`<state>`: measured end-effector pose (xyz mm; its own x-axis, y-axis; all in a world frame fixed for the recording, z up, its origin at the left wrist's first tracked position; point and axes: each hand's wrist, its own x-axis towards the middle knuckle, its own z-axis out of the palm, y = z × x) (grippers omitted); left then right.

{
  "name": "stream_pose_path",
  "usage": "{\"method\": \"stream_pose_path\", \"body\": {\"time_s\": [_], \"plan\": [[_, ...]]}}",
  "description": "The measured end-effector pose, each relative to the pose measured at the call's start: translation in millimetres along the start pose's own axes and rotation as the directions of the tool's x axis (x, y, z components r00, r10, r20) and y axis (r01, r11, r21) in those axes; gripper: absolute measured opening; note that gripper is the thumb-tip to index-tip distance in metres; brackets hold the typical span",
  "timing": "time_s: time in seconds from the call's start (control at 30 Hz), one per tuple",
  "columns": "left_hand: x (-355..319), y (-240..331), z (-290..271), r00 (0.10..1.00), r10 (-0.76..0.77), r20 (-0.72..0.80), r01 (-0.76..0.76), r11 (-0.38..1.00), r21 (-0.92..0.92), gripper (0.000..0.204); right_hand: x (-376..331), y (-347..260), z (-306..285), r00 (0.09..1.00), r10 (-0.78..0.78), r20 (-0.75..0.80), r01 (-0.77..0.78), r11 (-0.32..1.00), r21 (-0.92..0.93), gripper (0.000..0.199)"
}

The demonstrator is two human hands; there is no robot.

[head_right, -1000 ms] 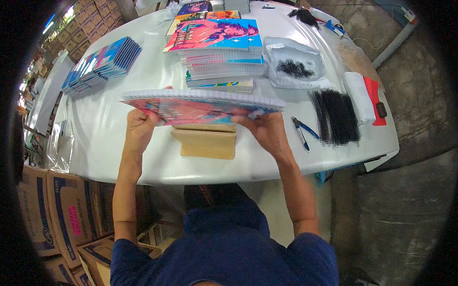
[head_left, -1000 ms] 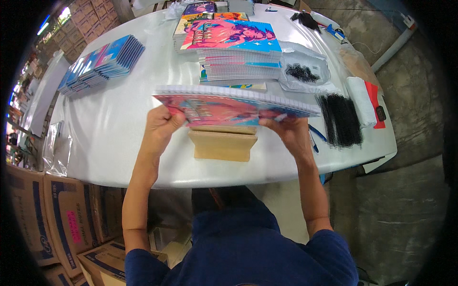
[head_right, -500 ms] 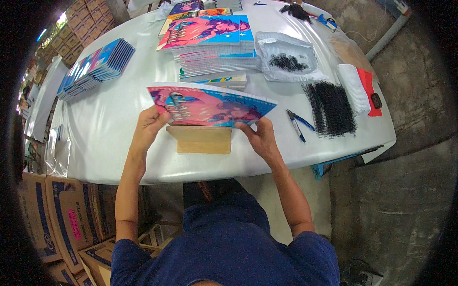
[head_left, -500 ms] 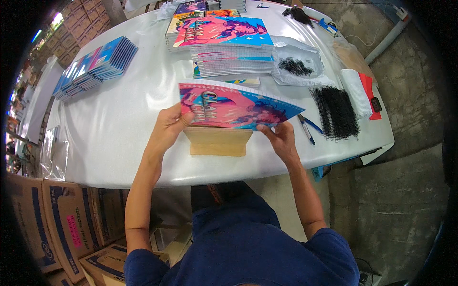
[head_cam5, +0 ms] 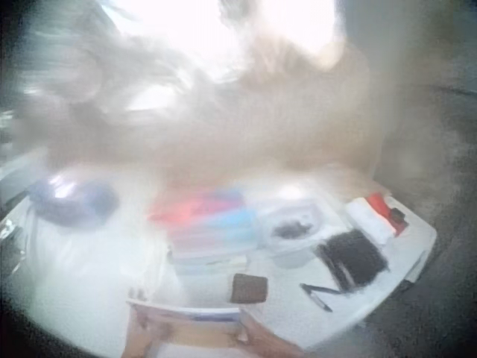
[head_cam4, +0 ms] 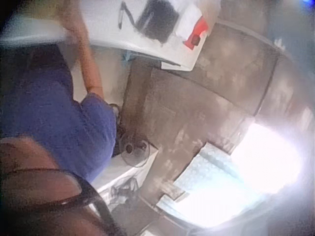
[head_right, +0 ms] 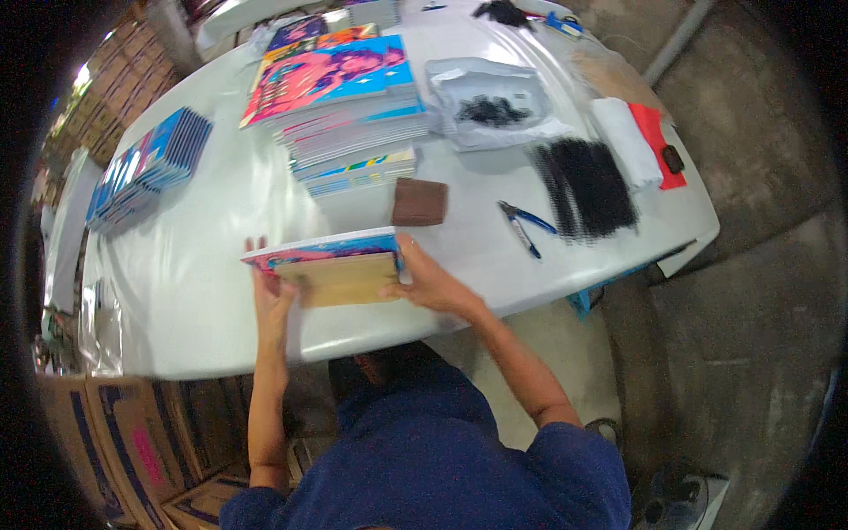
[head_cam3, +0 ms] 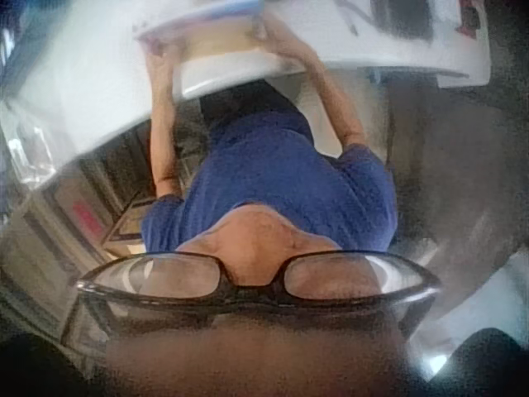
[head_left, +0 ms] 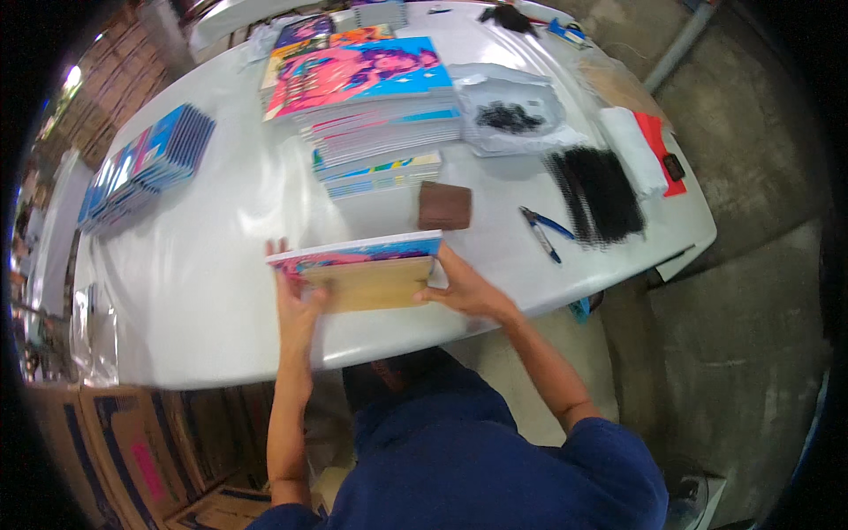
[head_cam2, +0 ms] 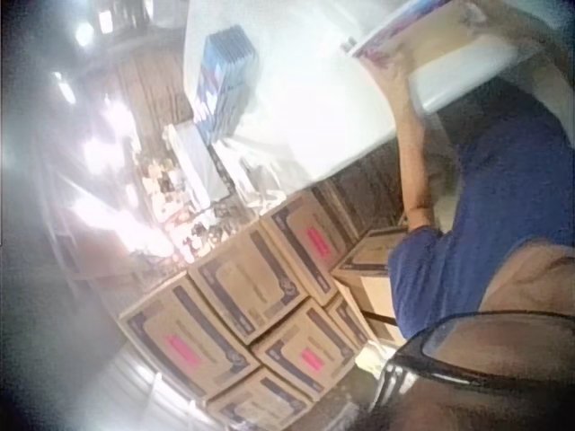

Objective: The person uses pliers to trim the metal spirals on a stack of notebooks and then places individual notebooks onto a wooden stand to manually adjust the binding.

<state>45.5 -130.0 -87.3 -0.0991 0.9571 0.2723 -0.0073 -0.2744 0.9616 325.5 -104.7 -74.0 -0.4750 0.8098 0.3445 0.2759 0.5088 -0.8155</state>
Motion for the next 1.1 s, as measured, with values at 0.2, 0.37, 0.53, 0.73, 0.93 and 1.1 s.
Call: {"method": "stream_pose_path", "body": {"time_s": [0.2,0.37,0.53,0.73,0.93,1.1], "plan": [[9.1,34.3,-28.6,0.951,0.170,-0.258,-0.111,0.968,0.226,0.113,15.9,116.9,-189.8,0.794,-0.103,-0.599,-0.487,0.480,-0.729,0.022],[6.2,64.7,-17.3,0.924,0.197,-0.328,-0.109,0.957,0.269,0.096,18.0,156.5,-213.3,0.852,0.050,-0.522,-0.524,0.089,-0.847,0.016],[6.2,96.8,7.6,0.904,0.305,-0.301,-0.149,0.882,0.446,0.078,25.9,153.2,-232.9,0.899,0.303,-0.316,-0.384,0.199,-0.902,0.021],[17.3,129.0,70.0,0.875,0.377,0.303,-0.450,0.407,0.795,0.078,29.2,107.2,-269.5,0.898,0.213,-0.385,-0.437,0.533,-0.724,0.027],[33.7,119.9,109.8,0.857,0.232,0.461,-0.506,0.202,0.838,0.066,39.6,-6.8,-191.5,0.954,-0.079,-0.289,-0.070,0.879,-0.471,0.014],[42.5,107.1,108.1,0.858,0.087,0.506,-0.501,0.357,0.789,0.048,25.5,-68.2,-89.8,0.992,0.019,-0.124,-0.026,0.998,-0.051,0.019]]}}
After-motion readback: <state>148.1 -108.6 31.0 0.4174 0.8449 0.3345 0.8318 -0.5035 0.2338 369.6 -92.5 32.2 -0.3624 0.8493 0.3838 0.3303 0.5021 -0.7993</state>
